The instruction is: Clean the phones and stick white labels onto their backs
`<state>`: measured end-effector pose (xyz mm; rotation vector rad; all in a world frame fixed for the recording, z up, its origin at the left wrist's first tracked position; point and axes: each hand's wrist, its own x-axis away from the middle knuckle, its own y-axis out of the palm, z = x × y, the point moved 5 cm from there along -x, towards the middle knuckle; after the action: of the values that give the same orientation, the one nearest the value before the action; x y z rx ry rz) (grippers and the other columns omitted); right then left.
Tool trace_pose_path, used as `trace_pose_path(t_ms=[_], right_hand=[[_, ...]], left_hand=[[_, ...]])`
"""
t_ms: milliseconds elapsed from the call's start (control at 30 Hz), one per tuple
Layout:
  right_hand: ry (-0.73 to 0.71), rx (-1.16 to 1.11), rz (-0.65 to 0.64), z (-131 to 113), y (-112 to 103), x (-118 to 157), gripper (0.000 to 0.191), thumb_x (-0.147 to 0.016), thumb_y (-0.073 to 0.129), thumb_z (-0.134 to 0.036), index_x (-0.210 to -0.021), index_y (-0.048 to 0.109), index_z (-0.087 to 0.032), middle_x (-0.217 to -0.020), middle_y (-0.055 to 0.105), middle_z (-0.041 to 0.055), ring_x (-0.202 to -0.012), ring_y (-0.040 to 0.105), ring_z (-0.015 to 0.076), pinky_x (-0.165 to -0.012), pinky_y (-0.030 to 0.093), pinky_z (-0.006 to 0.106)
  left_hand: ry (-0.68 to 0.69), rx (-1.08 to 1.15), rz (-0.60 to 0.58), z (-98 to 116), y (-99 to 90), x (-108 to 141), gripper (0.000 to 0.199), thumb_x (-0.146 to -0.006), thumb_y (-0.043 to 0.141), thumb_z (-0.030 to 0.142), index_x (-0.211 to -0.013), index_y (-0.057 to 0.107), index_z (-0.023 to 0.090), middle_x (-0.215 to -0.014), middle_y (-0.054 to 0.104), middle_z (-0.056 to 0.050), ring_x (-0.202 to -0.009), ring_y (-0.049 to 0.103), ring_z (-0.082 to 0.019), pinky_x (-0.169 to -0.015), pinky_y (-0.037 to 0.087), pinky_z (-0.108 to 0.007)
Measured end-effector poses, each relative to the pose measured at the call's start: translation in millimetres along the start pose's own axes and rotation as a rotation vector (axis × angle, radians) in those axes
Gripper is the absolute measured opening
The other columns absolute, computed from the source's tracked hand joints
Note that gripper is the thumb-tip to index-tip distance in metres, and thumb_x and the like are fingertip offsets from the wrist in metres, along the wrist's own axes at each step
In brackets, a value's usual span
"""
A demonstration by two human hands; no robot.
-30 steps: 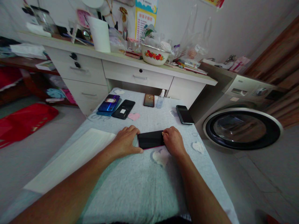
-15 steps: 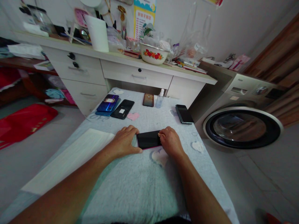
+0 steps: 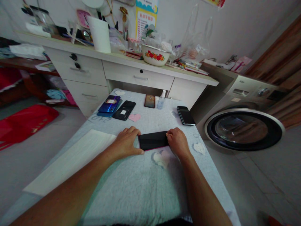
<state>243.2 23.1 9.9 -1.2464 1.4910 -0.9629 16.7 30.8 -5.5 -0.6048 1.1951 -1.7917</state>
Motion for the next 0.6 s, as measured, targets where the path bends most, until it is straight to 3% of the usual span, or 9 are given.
trace_pose_path(t_ms=[600], right_hand=[[0.032, 0.032, -0.002, 3.9, -1.6, 0.6, 0.017, -0.086, 0.051, -0.022, -0.086, 0.068, -0.018, -0.089, 0.063, 0.0073, -0.081, 0.055, 0.0169, -0.071, 0.035, 0.026]], left_hand=[[0.011, 0.010, 0.013, -3.0, 1.9, -0.9, 0.061, -0.056, 0.076, 0.053, -0.104, 0.055, 0.021, -0.107, 0.055, -0.006, -0.100, 0.050, -0.028, -0.086, 0.040, -0.037]])
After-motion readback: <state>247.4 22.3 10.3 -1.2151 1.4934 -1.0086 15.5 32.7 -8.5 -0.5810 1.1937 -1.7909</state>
